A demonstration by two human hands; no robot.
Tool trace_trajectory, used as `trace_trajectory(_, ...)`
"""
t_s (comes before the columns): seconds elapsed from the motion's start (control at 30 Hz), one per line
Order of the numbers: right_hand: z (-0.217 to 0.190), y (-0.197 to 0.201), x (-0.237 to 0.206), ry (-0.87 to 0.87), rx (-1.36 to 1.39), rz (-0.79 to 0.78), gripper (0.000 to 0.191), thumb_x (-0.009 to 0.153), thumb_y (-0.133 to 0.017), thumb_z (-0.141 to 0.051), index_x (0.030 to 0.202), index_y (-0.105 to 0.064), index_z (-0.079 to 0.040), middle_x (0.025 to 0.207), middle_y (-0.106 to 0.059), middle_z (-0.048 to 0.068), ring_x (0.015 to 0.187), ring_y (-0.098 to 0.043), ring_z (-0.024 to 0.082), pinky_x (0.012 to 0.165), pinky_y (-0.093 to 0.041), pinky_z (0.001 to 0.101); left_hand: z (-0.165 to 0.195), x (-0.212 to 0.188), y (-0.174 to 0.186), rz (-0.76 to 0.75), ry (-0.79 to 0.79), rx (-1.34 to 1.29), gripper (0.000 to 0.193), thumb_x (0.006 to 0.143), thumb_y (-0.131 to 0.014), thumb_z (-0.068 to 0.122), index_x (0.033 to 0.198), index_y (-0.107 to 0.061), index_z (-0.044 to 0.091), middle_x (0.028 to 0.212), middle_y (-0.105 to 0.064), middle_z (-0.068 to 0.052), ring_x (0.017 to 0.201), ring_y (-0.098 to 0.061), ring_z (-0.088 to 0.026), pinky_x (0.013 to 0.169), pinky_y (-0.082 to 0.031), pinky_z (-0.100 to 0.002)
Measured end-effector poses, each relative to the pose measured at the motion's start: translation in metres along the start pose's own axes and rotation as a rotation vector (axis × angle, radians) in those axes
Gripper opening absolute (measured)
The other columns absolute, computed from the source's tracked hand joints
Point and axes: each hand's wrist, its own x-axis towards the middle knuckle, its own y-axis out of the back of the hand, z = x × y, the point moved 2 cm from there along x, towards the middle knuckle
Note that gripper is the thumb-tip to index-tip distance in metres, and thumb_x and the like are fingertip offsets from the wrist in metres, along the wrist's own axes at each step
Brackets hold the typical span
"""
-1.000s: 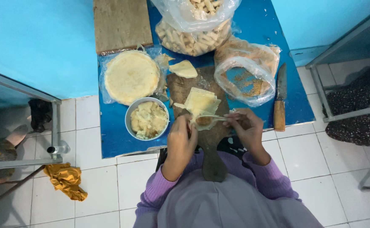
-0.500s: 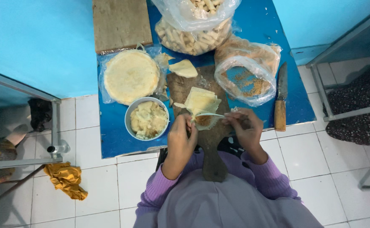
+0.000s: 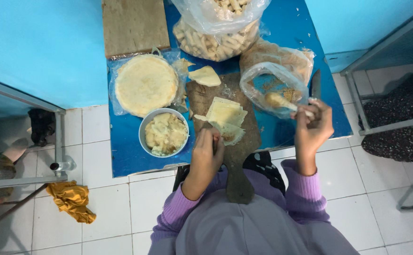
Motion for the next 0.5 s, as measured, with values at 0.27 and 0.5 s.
trace_trajectory(0.27,-0.05,-0.041,-0.034,0.394,-0.636,-0.19,0.036,0.09,-0.082,-0.003,0.121,-0.064,-0.001,0.124,-0.066,0.02,0.119,-0.06,0.038,0.102,-0.049,0.0464,0.005,-0.001,0.002,-0.027,-0.076,0.029,0.022,0.086,-0.064,-0.012,0.105,-0.058,-0.002,0.1,-0.06,-0.02,0.095,-0.061,-0.041,0.082,-0.05,-0.046)
trace_trajectory(0.5,-0.05,-0.071,-0.065,0.269,-0.487,-0.413,0.038,0.082,-0.082,-0.005,0.118,-0.067,-0.005,0.103,-0.072,0.01,0.099,-0.066,0.031,0.084,-0.054,0.0393,0.007,-0.001,0.0,-0.027,-0.097,0.044,0.024,0.084,-0.067,-0.009,0.106,-0.061,-0.002,0.104,-0.061,-0.019,0.098,-0.061,-0.04,0.085,-0.051,-0.046)
